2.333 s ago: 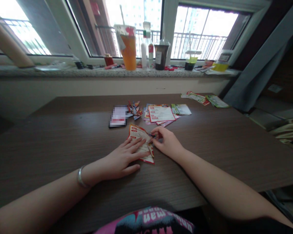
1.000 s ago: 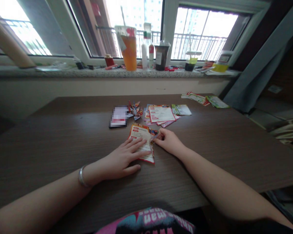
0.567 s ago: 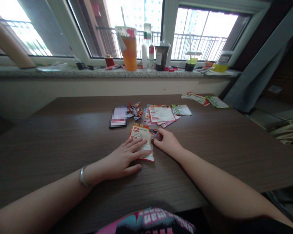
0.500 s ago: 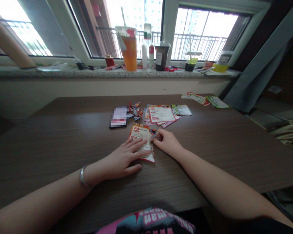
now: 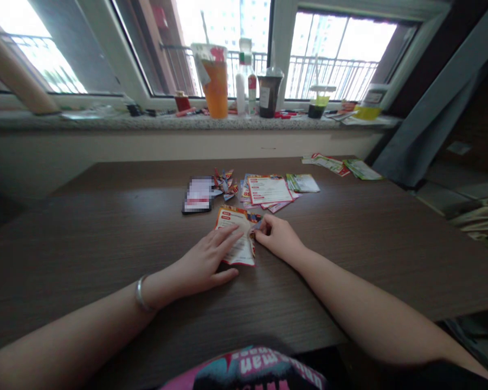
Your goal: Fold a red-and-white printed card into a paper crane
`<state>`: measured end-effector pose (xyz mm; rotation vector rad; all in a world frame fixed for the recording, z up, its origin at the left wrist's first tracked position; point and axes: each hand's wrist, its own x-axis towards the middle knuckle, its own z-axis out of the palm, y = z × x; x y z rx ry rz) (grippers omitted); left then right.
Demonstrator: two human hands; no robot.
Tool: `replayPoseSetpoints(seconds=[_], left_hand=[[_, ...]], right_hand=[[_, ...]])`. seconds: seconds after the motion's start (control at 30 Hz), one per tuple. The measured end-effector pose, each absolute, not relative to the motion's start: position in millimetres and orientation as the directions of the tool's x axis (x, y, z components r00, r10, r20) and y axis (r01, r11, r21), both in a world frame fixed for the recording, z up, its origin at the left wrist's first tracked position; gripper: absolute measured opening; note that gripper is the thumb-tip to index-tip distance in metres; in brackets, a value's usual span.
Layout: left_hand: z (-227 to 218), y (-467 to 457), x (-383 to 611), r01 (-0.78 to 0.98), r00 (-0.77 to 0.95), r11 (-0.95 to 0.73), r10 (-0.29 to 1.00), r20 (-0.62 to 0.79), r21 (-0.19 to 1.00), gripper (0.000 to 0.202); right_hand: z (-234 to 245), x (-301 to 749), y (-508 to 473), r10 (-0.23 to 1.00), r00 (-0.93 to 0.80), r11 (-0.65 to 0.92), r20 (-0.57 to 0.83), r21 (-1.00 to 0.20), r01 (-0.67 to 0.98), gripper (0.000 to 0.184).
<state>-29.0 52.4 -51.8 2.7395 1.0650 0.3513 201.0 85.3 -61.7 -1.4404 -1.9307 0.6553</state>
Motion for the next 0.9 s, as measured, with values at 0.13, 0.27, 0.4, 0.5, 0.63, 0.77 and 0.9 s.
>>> replayPoseSetpoints(seconds=[0.13,0.27,0.4,0.5,0.63,0.77,0.9], left_hand=[[-57.3,54.3,-28.9,0.624,0.694,-0.732,0.680,0.237,0.273,0.089],[-61.3,57.6,-27.9,0.631,0.653,-0.735,0.676,0.340,0.249,0.092],[-60.5,59.8,-26.2,0.638,0.612,-0.735,0.664,0.429,0.228,0.097],[-57.5,59.7,-24.9,0.628,0.602,-0.747,0.645,0.470,0.221,0.100],[-54.7,59.6,-24.6,0.596,0.618,-0.776,0.609,0.497,0.208,0.103],[-55.5,61.7,-26.2,0.585,0.605,-0.777,0.609,0.513,0.233,0.108],[-54.9,64.1,-26.8,0.582,0.548,-0.766,0.617,0.565,0.272,0.100]], right_hand=[[-64.3,199.0,86.5,0.959,-0.175,0.283,0.223,-0.790,0.544,0.020],[-67.3,195.3,86.9,0.957,-0.206,0.270,0.204,-0.886,0.377,0.016],[-64.0,191.9,82.4,0.952,-0.226,0.276,0.207,-0.900,0.338,0.015],[-55.5,190.1,75.8,0.947,-0.220,0.310,0.235,-0.846,0.434,0.012],[-46.0,188.6,68.3,0.924,-0.249,0.383,0.292,-0.726,0.570,0.012],[-45.4,189.1,65.5,0.883,-0.324,0.470,0.341,-0.643,0.605,0.005],[-46.9,190.7,64.7,0.848,-0.371,0.529,0.378,-0.602,0.597,0.003]])
